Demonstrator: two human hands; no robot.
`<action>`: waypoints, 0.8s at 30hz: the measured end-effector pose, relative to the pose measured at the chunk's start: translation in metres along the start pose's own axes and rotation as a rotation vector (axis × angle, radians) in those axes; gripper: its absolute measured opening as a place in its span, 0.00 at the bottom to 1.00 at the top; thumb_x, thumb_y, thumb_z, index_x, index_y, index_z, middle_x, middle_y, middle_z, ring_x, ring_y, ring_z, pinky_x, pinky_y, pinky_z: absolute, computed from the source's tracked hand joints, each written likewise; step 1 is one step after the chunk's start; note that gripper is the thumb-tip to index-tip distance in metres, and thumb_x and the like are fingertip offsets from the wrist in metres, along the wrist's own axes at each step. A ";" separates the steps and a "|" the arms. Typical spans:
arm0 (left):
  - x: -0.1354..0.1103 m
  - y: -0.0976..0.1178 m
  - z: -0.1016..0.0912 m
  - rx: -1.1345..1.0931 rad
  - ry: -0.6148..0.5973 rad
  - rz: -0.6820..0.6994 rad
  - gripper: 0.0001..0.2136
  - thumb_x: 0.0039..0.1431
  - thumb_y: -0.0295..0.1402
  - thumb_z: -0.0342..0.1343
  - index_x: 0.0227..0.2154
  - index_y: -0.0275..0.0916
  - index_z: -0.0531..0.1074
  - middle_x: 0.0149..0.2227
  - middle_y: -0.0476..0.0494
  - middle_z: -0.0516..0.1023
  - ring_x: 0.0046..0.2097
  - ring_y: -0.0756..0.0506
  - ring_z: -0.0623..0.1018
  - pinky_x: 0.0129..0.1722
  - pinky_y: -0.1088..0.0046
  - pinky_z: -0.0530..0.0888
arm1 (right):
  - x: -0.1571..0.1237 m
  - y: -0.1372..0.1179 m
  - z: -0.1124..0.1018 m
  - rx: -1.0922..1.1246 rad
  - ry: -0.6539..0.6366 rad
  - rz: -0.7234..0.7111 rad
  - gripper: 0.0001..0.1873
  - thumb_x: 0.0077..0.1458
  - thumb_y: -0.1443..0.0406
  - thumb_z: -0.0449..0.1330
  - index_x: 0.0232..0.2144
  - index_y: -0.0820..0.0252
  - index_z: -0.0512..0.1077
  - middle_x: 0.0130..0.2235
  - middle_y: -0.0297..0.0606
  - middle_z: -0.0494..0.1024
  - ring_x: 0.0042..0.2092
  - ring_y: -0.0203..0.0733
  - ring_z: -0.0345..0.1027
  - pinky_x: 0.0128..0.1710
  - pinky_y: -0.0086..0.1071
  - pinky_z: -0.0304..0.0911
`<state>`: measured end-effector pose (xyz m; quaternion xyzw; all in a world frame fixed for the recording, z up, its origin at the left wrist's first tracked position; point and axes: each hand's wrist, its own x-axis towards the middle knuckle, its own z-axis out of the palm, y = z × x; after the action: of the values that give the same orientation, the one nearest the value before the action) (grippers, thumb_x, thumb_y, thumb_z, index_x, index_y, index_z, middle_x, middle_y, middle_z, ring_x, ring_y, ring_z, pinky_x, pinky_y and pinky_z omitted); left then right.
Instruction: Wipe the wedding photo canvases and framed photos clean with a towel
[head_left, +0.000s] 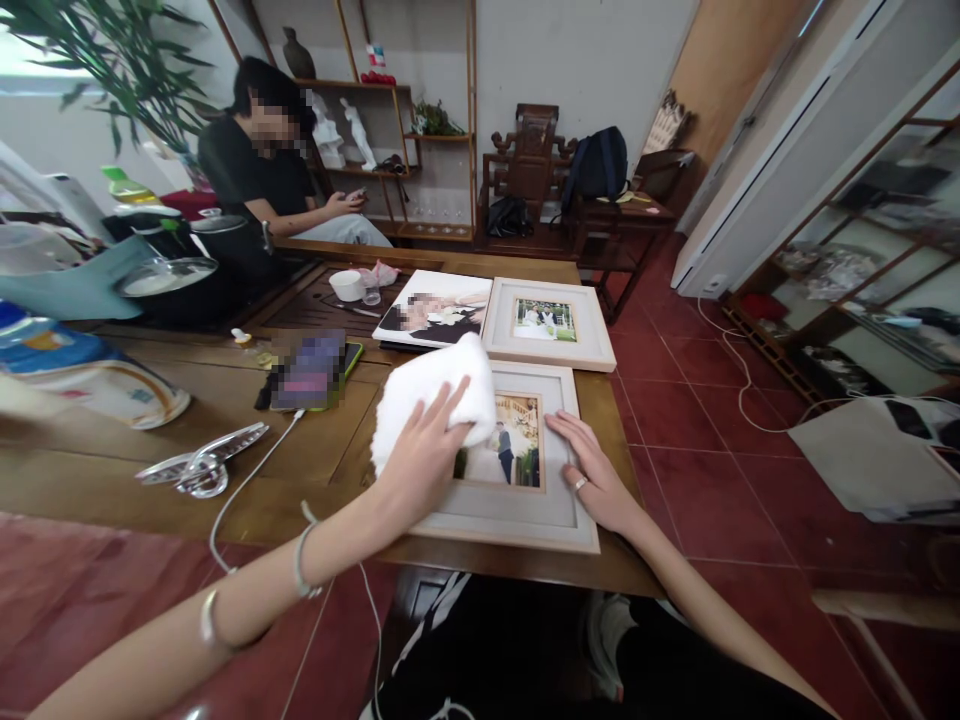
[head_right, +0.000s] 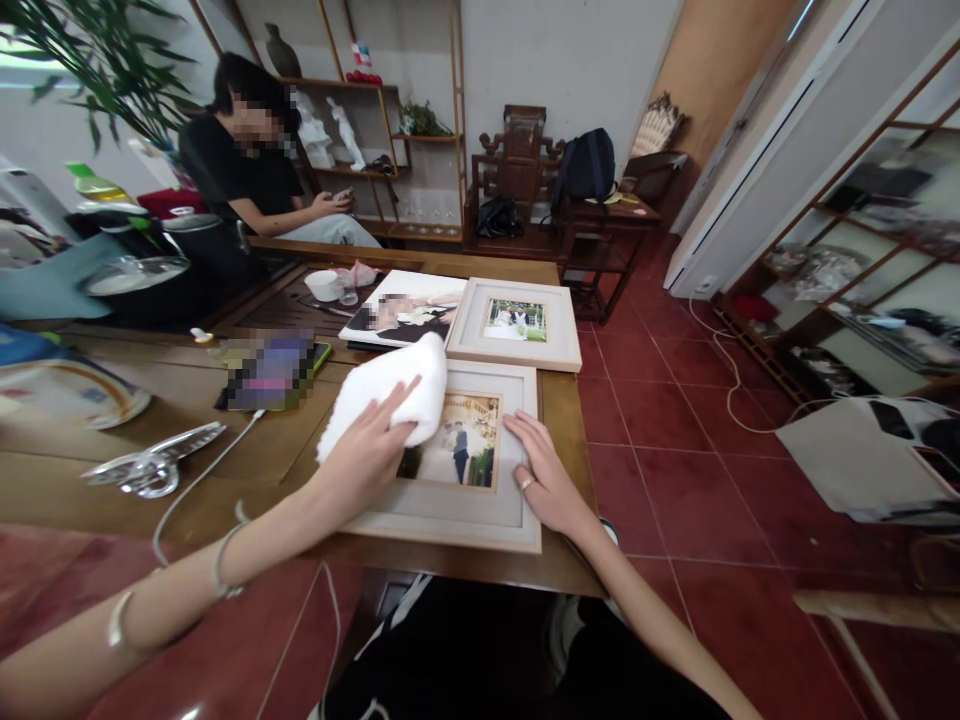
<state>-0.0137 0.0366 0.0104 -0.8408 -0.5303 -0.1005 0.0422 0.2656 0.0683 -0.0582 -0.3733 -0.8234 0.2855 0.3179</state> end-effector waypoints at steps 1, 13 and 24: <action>0.015 -0.001 0.000 -0.039 0.024 0.020 0.22 0.52 0.12 0.43 0.45 0.31 0.74 0.70 0.30 0.49 0.69 0.30 0.55 0.60 0.44 0.66 | 0.000 0.000 0.000 0.000 0.003 -0.006 0.30 0.62 0.66 0.49 0.66 0.50 0.54 0.67 0.43 0.58 0.70 0.52 0.44 0.68 0.59 0.44; 0.113 0.023 0.028 -0.089 -0.186 0.419 0.21 0.53 0.15 0.49 0.47 0.35 0.75 0.65 0.36 0.65 0.69 0.41 0.59 0.64 0.55 0.60 | -0.002 0.008 0.001 0.007 0.016 -0.004 0.29 0.61 0.66 0.50 0.64 0.54 0.57 0.66 0.46 0.59 0.69 0.53 0.47 0.67 0.57 0.46; 0.036 -0.040 0.007 0.197 -0.142 0.080 0.18 0.54 0.13 0.48 0.33 0.37 0.80 0.61 0.39 0.71 0.64 0.36 0.68 0.59 0.50 0.68 | -0.001 0.001 0.000 0.014 0.009 0.010 0.32 0.60 0.69 0.49 0.66 0.50 0.55 0.67 0.44 0.59 0.70 0.52 0.44 0.68 0.59 0.45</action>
<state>-0.0338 0.0871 0.0097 -0.8580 -0.5054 0.0135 0.0908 0.2670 0.0681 -0.0594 -0.3764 -0.8180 0.2912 0.3230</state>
